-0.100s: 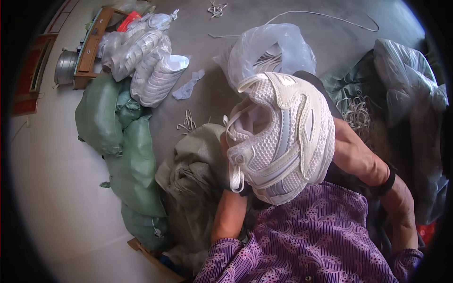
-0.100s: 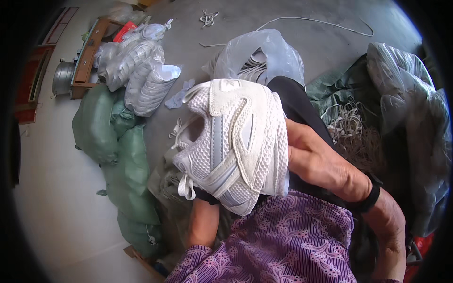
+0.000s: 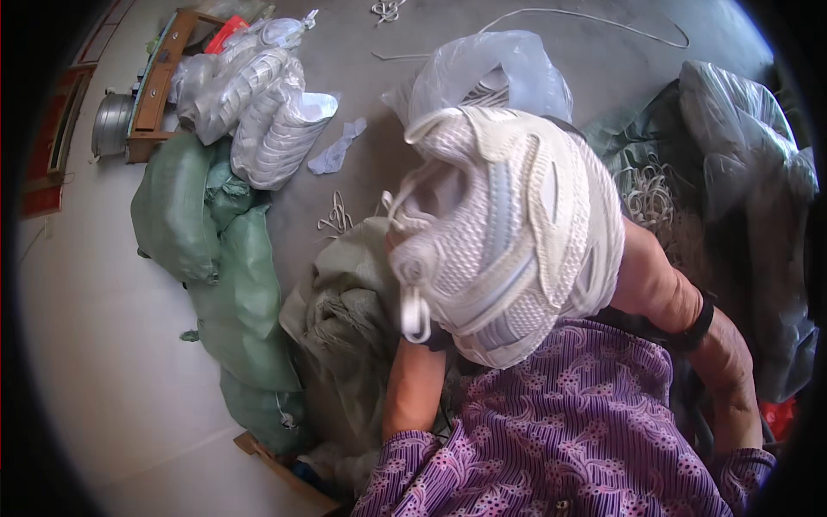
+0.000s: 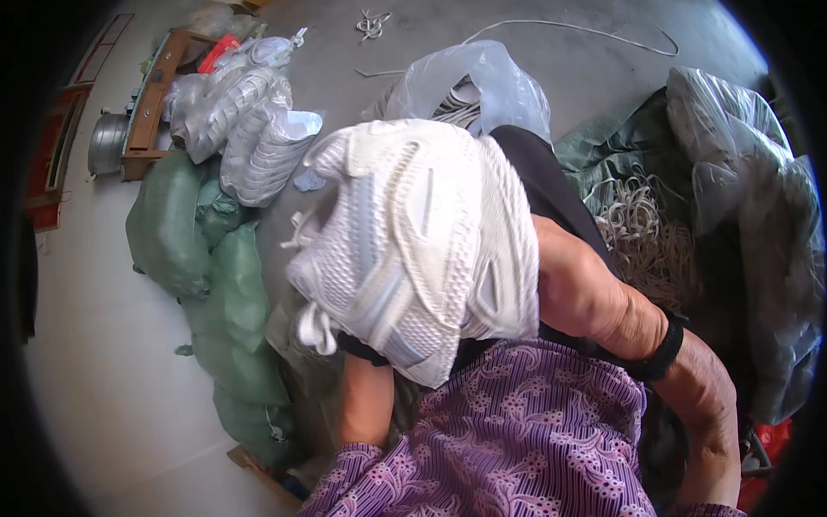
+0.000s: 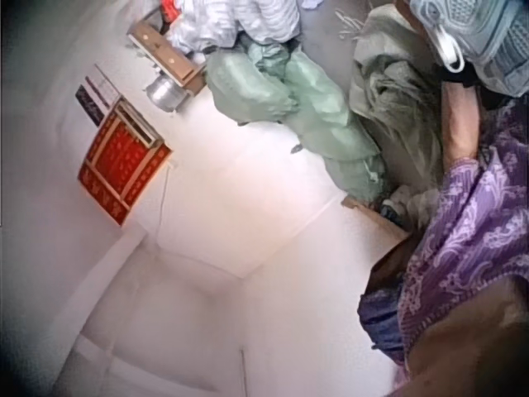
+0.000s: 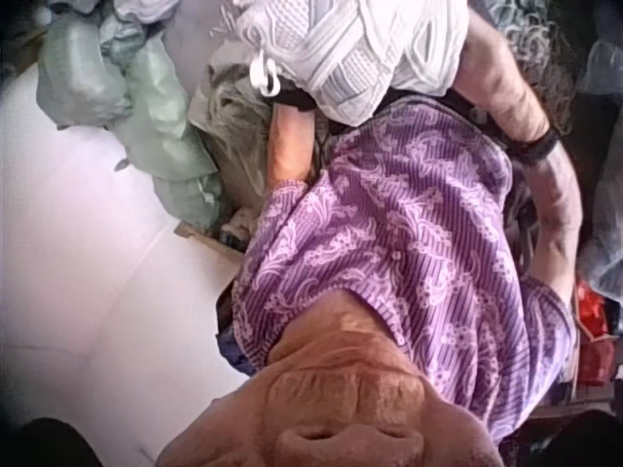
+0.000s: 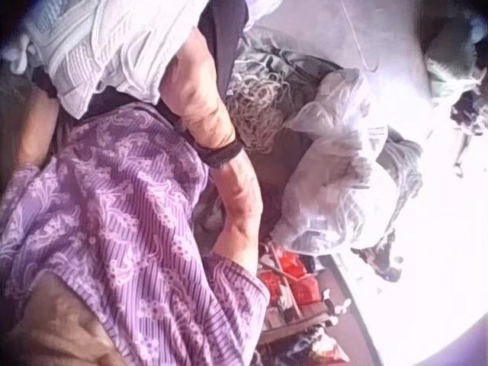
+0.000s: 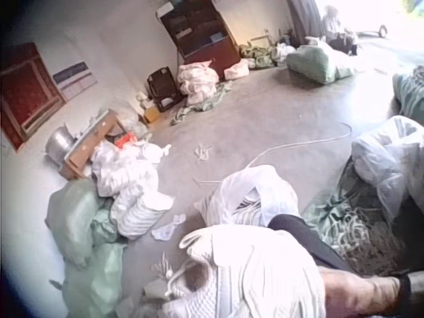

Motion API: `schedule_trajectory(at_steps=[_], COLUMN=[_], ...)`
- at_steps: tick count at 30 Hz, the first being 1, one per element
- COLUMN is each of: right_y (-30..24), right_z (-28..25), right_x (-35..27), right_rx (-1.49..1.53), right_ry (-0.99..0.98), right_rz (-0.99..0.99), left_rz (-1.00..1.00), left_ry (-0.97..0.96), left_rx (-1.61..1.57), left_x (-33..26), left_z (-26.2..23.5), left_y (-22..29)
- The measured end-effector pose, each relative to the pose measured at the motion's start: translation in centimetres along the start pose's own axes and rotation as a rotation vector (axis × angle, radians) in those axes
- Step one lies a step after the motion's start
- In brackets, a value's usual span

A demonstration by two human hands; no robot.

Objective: Lacing a pair of white athletic shoes in a workshop.

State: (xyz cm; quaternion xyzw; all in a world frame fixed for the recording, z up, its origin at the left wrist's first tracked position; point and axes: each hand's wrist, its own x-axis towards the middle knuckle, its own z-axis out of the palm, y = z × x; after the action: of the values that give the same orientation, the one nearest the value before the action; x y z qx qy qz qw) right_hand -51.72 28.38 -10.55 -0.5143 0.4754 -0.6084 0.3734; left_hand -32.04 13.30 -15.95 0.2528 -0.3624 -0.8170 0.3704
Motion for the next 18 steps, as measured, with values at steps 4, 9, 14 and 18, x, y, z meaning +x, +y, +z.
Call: schedule_trajectory(at_steps=[4,9,14,18], right_y=[0.8,1.2,1.3,1.2], right_z=[-0.2,-1.2,-0.8,0.1], right_x=[-0.9,-0.7,-0.4,-0.8], right_rx=[-0.083,0.684,0.842,0.916], right_ry=[0.207,0.433,0.437,0.416], right_rz=[-0.032,0.231,0.407,0.466], left_rz=[-0.008,-0.017,-0.027,-0.030], left_ry=[0.006,0.012,0.011,0.014], left_rx=[0.024,0.044,0.053,0.061], left_x=[0.0,0.0,0.2,0.0], left_z=[-0.2,-0.1,-0.1,-0.1], left_y=[0.2,0.1,-0.5,-0.9])
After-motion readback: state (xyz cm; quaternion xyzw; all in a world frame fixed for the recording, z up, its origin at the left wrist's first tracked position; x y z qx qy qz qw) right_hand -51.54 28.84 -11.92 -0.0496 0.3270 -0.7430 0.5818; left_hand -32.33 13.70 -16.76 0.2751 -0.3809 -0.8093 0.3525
